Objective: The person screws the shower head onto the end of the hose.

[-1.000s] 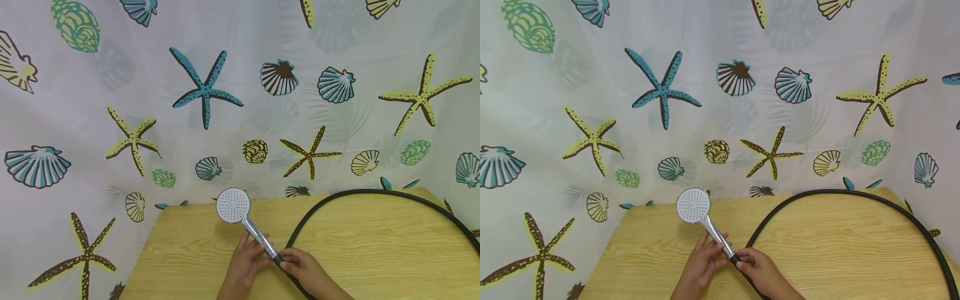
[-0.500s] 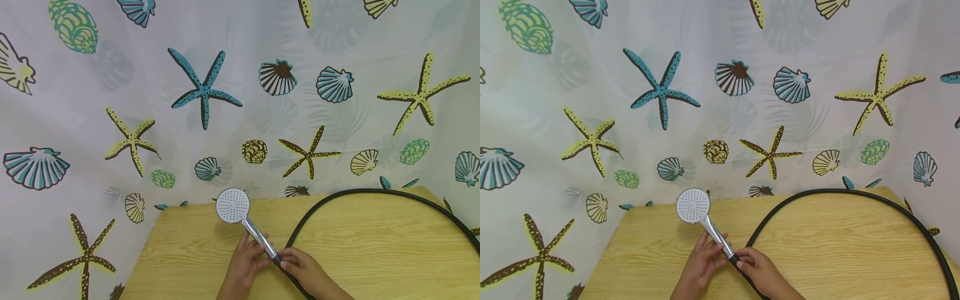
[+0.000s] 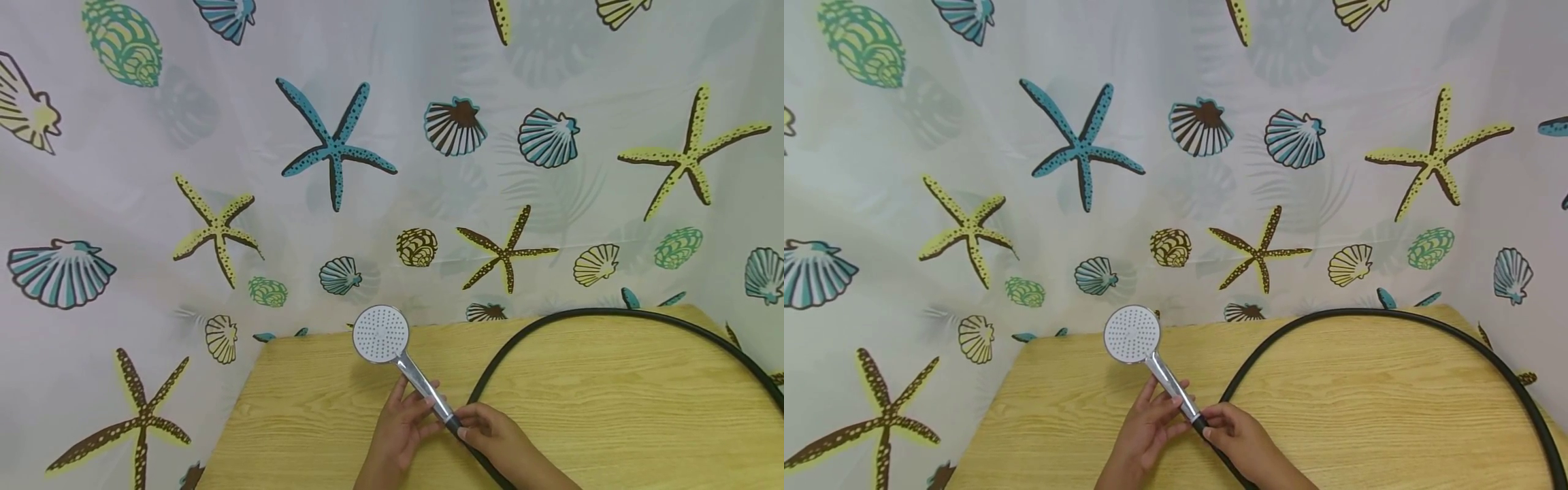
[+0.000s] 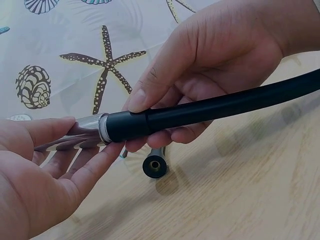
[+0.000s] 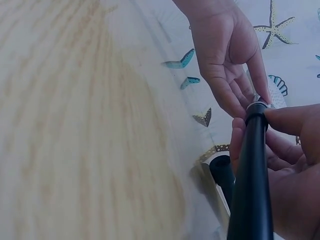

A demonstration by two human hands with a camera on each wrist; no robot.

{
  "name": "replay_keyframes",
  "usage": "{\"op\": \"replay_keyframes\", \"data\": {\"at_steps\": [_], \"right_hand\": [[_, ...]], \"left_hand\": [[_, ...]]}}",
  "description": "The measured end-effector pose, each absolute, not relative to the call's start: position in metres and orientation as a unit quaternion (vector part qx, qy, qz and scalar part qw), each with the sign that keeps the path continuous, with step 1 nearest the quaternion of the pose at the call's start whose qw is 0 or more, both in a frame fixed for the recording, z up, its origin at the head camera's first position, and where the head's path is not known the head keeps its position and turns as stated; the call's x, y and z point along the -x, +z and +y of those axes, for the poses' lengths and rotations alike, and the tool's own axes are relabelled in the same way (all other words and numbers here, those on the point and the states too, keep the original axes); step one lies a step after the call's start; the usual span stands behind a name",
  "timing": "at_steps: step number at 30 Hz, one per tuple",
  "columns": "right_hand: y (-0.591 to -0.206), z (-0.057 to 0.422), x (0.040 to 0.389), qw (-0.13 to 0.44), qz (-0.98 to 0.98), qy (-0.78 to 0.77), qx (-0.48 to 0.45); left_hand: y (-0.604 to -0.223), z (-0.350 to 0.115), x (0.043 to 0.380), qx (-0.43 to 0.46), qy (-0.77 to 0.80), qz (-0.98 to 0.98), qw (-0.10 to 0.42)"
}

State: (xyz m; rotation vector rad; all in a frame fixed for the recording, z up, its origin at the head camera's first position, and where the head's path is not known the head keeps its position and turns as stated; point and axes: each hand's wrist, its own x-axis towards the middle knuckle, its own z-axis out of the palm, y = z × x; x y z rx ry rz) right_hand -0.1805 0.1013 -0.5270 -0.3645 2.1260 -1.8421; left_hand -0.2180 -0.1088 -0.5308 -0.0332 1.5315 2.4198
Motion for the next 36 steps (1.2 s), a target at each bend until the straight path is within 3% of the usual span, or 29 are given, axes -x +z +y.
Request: {"op": "replay_keyframes", "data": {"at_steps": [11,27,36], "right_hand": [[-0.5275,0.1013,0.1824,0.133,0.75,-0.633,0.135],[-0.5268,0.1009,0.1795,0.043,0.816,-0.541,0.198],[-0.5249,0.1003,0.1785,0.043,0.819,-0.537,0.199]], "left_hand": [[-0.5303,-0.1094,0.2159,0.003,0.839,0.527,0.136],[-0.5299,-0.1084,0.2166,0.016,0.84,0.524,0.136],[-0.5263,-0.1084,0.216,0.014,0.842,0.522,0.138]]}}
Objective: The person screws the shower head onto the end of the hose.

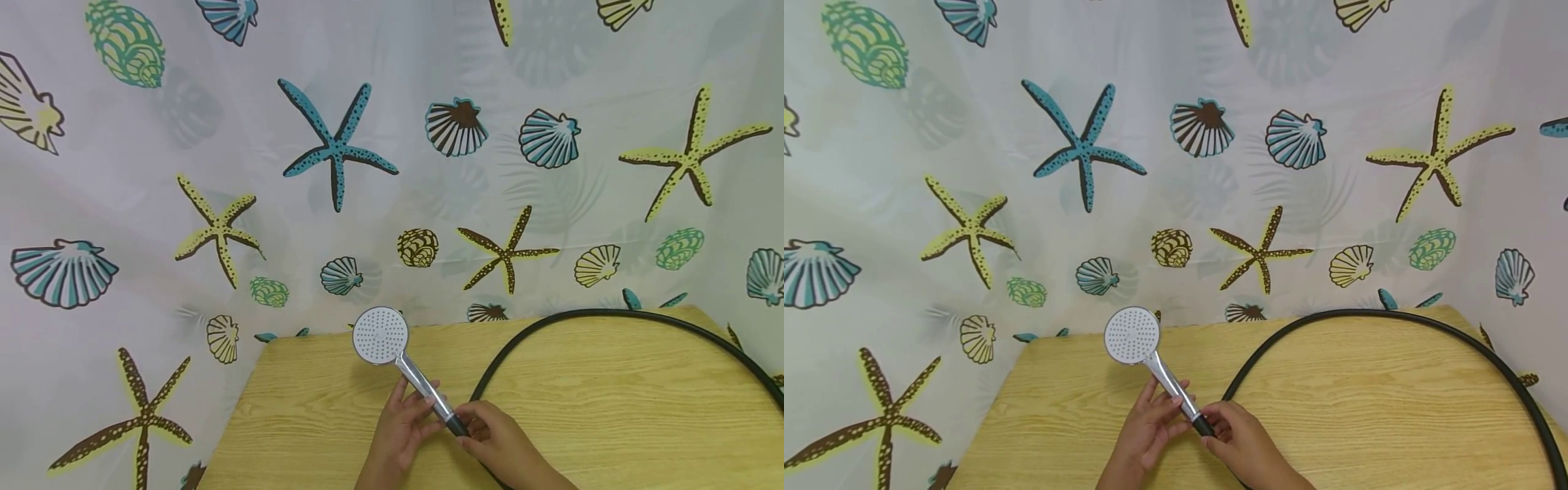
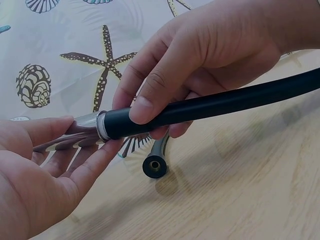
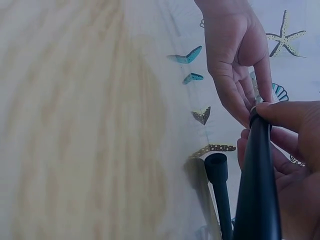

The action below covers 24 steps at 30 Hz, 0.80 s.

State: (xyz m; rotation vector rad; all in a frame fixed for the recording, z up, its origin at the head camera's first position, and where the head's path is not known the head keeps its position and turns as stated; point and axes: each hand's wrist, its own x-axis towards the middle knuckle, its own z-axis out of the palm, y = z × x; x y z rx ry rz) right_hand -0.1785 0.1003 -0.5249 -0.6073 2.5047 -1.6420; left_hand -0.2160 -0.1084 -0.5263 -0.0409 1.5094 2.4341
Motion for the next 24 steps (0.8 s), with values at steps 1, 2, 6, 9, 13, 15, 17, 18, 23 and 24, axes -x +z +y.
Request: {"op": "replay_keyframes", "data": {"at_steps": [1,2,6,9,13,15,17,18,23,24], "right_hand": [[-0.5245,0.1001,0.1785,0.043,0.818,-0.538,0.198],[-0.5241,0.1,0.1783,0.043,0.819,-0.538,0.198],[-0.5236,0.0998,0.1782,0.041,0.82,-0.537,0.194],[-0.5235,0.0999,0.1778,0.04,0.821,-0.537,0.191],[-0.5234,0.1,0.1773,0.041,0.82,-0.539,0.19],[-0.5236,0.1,0.1772,0.042,0.819,-0.54,0.191],[-0.5241,0.0999,0.1773,0.042,0.817,-0.542,0.191],[-0.5244,0.0999,0.1774,0.042,0.816,-0.544,0.19],[-0.5256,0.1002,0.178,0.048,0.81,-0.554,0.184],[-0.5258,0.1003,0.1781,0.049,0.81,-0.555,0.183]], "left_hand": [[-0.526,-0.1083,0.2162,0.015,0.841,0.523,0.138],[-0.526,-0.1082,0.2165,0.016,0.84,0.524,0.137],[-0.5264,-0.1077,0.2172,0.022,0.839,0.526,0.137],[-0.5264,-0.1074,0.2173,0.021,0.839,0.526,0.138],[-0.5261,-0.1069,0.2173,0.022,0.838,0.527,0.138],[-0.5262,-0.1067,0.2171,0.022,0.838,0.528,0.138],[-0.5263,-0.1065,0.217,0.023,0.838,0.528,0.137],[-0.5264,-0.1065,0.2168,0.024,0.838,0.527,0.137],[-0.5261,-0.1063,0.216,0.018,0.839,0.526,0.136],[-0.526,-0.1062,0.2158,0.016,0.839,0.526,0.136]]}}
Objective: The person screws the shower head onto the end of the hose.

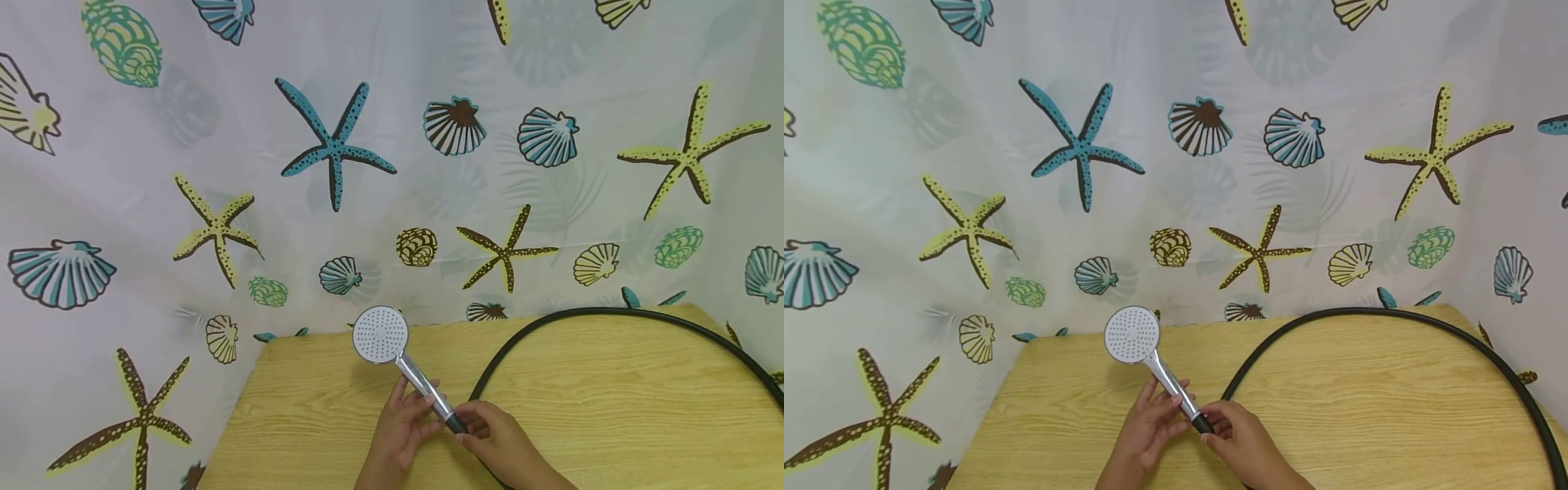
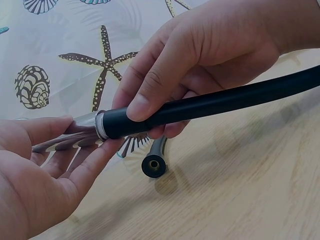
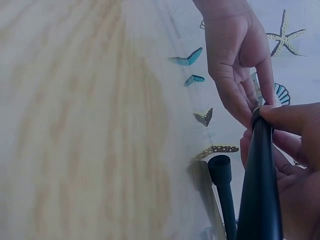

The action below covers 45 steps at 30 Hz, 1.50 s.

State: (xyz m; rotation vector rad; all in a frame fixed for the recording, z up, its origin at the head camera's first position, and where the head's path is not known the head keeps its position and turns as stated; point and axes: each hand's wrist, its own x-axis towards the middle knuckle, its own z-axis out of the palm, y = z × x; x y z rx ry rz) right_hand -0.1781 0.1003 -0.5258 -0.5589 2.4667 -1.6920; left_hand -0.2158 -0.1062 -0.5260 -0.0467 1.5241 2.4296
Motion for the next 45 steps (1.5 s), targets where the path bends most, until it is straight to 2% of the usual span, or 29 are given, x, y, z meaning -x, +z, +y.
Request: {"op": "replay_keyframes", "data": {"at_steps": [33,45], "right_hand": [[-0.5267,0.0992,0.1793,0.071,0.796,-0.58,0.158],[-0.5251,0.1,0.1786,0.107,0.755,-0.631,0.143]], "left_hand": [[-0.5249,-0.109,0.2156,0.019,0.84,0.524,0.137],[-0.5251,-0.1085,0.216,0.014,0.839,0.526,0.137]]}}
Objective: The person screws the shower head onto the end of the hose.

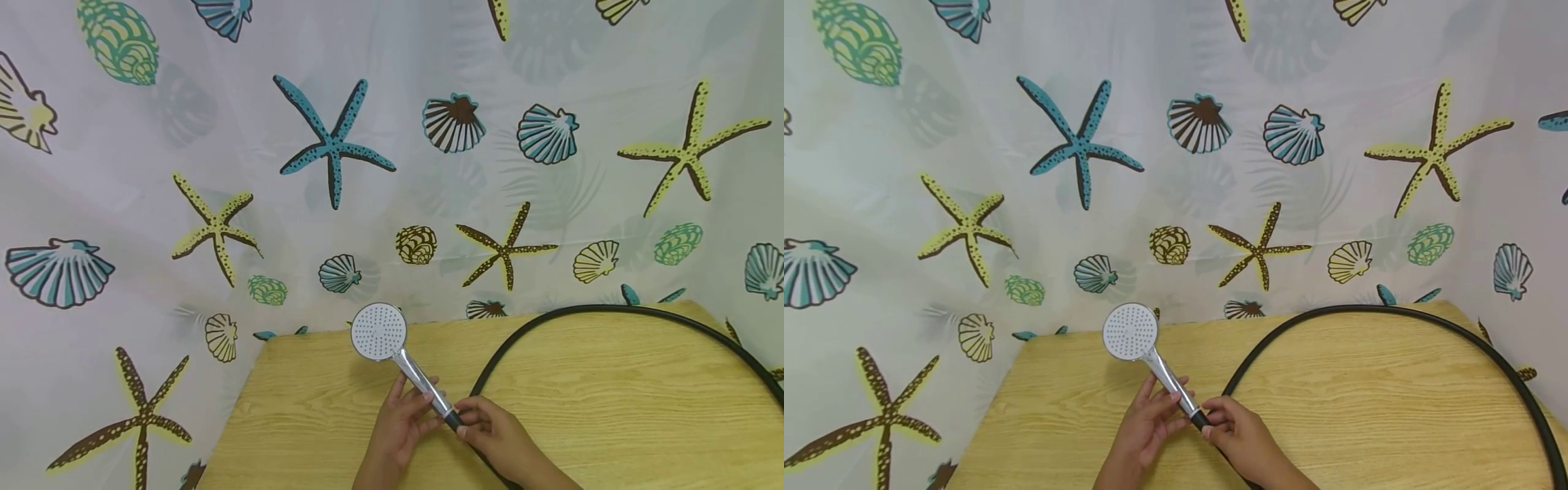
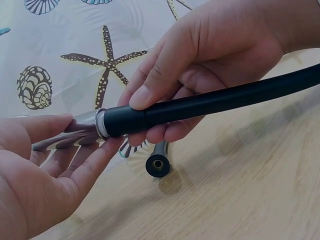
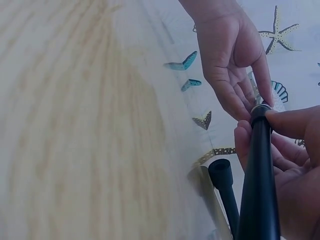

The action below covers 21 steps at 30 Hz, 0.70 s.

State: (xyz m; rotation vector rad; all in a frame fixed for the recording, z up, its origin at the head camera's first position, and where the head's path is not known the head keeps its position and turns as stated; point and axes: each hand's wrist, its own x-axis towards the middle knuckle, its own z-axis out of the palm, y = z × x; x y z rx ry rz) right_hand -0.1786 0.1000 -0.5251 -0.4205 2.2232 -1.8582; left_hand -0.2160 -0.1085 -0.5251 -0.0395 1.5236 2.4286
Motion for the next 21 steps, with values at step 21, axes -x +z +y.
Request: {"op": "replay_keyframes", "data": {"at_steps": [21], "right_hand": [[-0.526,0.1022,0.1817,0.149,0.702,-0.682,0.137]], "left_hand": [[-0.5241,-0.1093,0.2169,0.001,0.836,0.53,0.142]]}}
